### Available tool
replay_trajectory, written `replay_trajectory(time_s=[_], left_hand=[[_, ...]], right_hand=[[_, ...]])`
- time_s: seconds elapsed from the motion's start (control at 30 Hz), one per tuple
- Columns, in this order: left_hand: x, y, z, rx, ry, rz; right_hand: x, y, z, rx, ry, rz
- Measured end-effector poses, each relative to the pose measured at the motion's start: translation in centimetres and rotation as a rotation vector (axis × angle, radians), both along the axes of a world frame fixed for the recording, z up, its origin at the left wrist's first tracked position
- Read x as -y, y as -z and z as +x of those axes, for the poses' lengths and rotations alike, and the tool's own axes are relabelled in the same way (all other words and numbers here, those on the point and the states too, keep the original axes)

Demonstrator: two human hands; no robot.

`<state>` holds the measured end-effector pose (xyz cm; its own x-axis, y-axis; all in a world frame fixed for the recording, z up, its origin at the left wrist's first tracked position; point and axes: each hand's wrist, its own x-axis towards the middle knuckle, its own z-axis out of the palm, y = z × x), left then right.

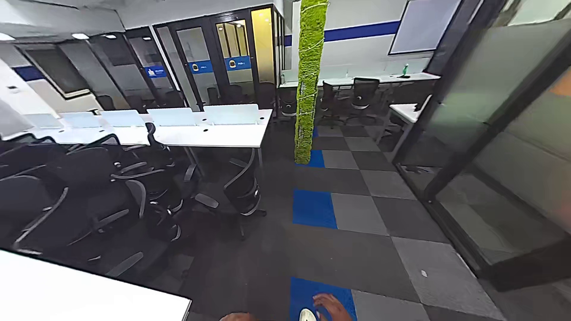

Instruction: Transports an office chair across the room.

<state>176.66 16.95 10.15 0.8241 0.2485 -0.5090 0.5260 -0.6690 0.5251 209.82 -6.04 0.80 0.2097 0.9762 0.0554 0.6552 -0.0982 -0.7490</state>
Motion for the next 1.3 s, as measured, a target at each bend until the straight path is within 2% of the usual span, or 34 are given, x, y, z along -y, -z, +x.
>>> replay_trajectory(time_s=[0.07,0.13,0.23,0.33,0.4,0.57,0.67,0.77,0.9,1.07,1.17,1.3], left_hand=[[-3.0,-1.4,2.0,-0.074,-0.139,0.028],[-6.2,-2.0,4.2,-0.159,-0.267,0.045],[-11.5,-2.7,7.9,-0.110,-0.376,0.088],[-15.8,-3.0,11.7,0.051,-0.391,0.131],[-19.2,-2.8,14.0,0.116,-0.375,0.162],[-30.3,0.1,19.2,0.158,-0.339,0.209],[-36.7,1.5,22.3,0.185,-0.413,0.220],[-42.2,1.5,25.2,0.218,-0.483,0.212],[-47.0,1.9,29.0,0.052,-0.505,0.192],[-52.0,1.9,31.0,-0.048,-0.603,0.240],[-55.2,3.4,32.1,-0.105,-0.765,0.258],[-59.1,6.0,34.4,-0.313,-0.905,0.186]], right_hand=[[-5.6,-0.6,3.3,0.029,-0.052,0.026],[-10.6,-2.1,6.5,0.115,-0.158,-0.099],[-18.6,-5.6,10.3,0.198,-0.240,-0.165],[-25.6,-7.3,13.5,0.205,-0.257,-0.065],[-30.2,-7.6,15.3,0.220,-0.280,-0.075],[-41.1,-7.6,18.9,0.269,-0.308,-0.064],[-47.0,-8.3,21.2,0.306,-0.341,-0.099],[-52.9,-9.2,23.2,0.309,-0.338,-0.117],[-59.4,-9.9,25.0,0.294,-0.342,-0.170],[-68.5,-10.1,26.1,0.318,-0.506,-0.185],[-74.8,-9.4,26.7,0.312,-0.612,-0.168],[-83.0,-9.8,26.4,0.359,-0.736,-0.186]])
